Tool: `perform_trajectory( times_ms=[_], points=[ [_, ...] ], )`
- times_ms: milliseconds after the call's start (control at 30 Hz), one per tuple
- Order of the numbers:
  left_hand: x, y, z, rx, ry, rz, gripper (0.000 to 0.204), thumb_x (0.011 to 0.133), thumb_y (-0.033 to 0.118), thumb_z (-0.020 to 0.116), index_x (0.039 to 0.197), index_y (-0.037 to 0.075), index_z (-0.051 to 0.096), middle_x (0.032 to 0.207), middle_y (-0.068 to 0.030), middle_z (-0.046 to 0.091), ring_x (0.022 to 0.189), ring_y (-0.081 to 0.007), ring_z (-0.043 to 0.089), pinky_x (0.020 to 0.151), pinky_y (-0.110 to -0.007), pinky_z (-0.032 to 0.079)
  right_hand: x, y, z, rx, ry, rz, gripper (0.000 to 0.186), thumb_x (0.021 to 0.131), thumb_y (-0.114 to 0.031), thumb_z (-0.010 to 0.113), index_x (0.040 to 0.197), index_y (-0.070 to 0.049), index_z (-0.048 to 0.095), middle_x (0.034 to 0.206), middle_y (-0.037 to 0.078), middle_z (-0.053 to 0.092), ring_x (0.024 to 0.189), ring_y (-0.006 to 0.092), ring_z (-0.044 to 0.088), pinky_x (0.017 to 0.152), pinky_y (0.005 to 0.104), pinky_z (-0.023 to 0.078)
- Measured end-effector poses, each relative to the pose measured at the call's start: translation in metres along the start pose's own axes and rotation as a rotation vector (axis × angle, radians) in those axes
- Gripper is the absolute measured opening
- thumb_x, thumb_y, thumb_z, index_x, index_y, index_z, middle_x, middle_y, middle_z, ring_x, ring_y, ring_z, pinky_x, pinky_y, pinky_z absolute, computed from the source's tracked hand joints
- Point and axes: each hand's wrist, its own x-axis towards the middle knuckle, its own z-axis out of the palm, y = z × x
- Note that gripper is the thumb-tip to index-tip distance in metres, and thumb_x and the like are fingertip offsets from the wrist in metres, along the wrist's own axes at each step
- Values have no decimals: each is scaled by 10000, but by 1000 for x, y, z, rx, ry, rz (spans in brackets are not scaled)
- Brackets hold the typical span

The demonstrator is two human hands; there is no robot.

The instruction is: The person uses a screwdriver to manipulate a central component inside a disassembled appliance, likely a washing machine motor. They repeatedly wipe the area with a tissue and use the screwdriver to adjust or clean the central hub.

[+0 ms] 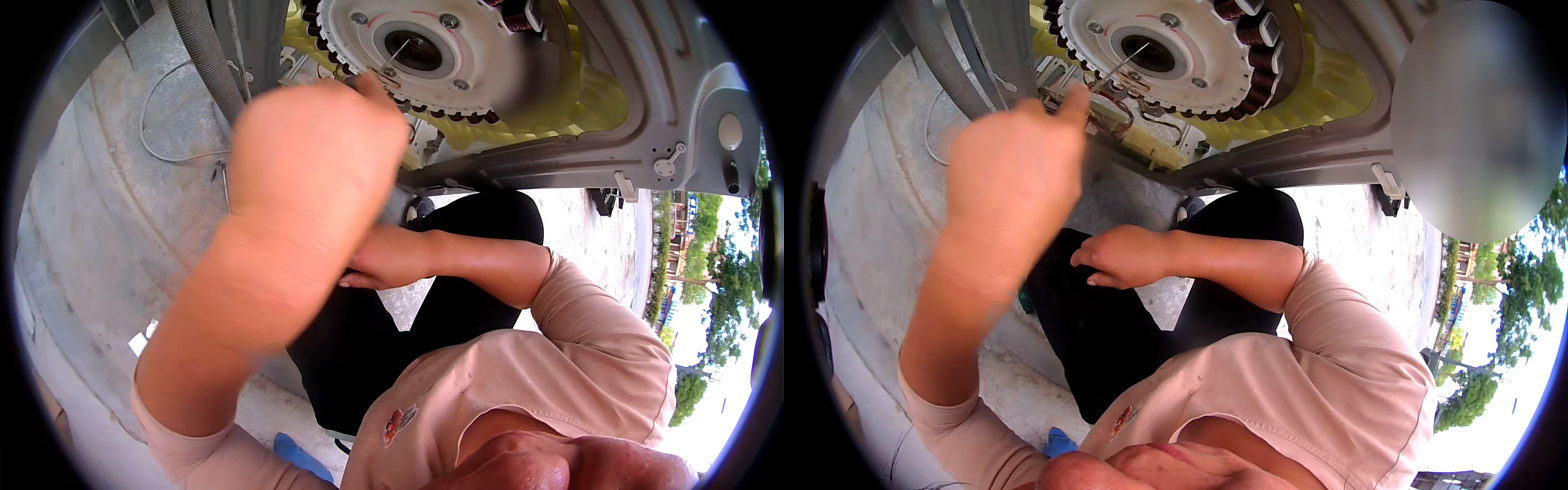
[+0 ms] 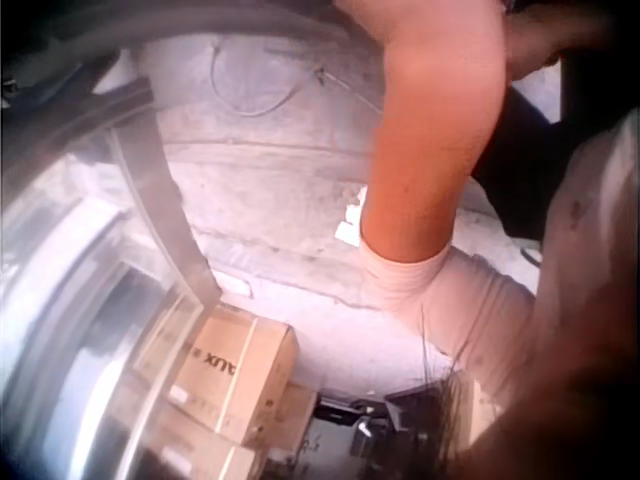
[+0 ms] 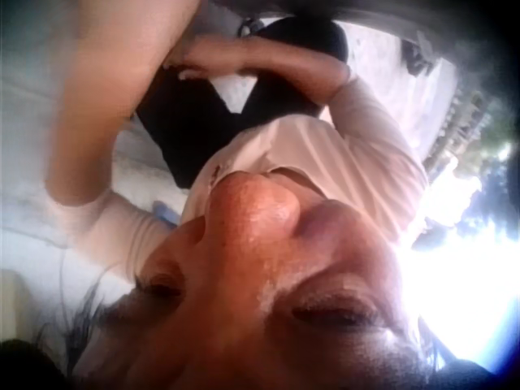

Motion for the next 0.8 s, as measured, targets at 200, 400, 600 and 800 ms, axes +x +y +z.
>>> perform_trajectory(
  times_ms=[200,400,600,800],
  points=[
    [5,-10,-4,-689,-84,-125,272,825,160,549,1031,14,650,839,-220,629,762,-389,603,709,-424,491,6,-9,-6,26,-41,42,335,832,-223,602,1110,-52,527,951,138,593,881,353,582,741,441,474],
    [6,-2,-4,-72,0,-7,238,760,98,553,957,2,645,697,-158,653,667,-285,662,579,-378,531,2,2,2,7,22,15,343,836,-229,599,1121,-51,531,970,144,596,886,350,588,752,439,478],
    [-6,-1,14,-406,16,-62,300,786,110,556,1075,54,614,670,-169,620,614,-329,629,554,-429,505,8,-13,-8,-4,-47,56,351,833,-242,600,1118,-49,532,970,141,598,893,344,588,754,439,480],
    [0,20,2,-104,47,27,280,730,120,584,981,5,632,652,-152,636,653,-300,649,574,-396,517,7,1,3,-30,102,-74,333,832,-230,601,1098,-39,541,959,139,605,898,344,586,763,433,479]
  ],
)
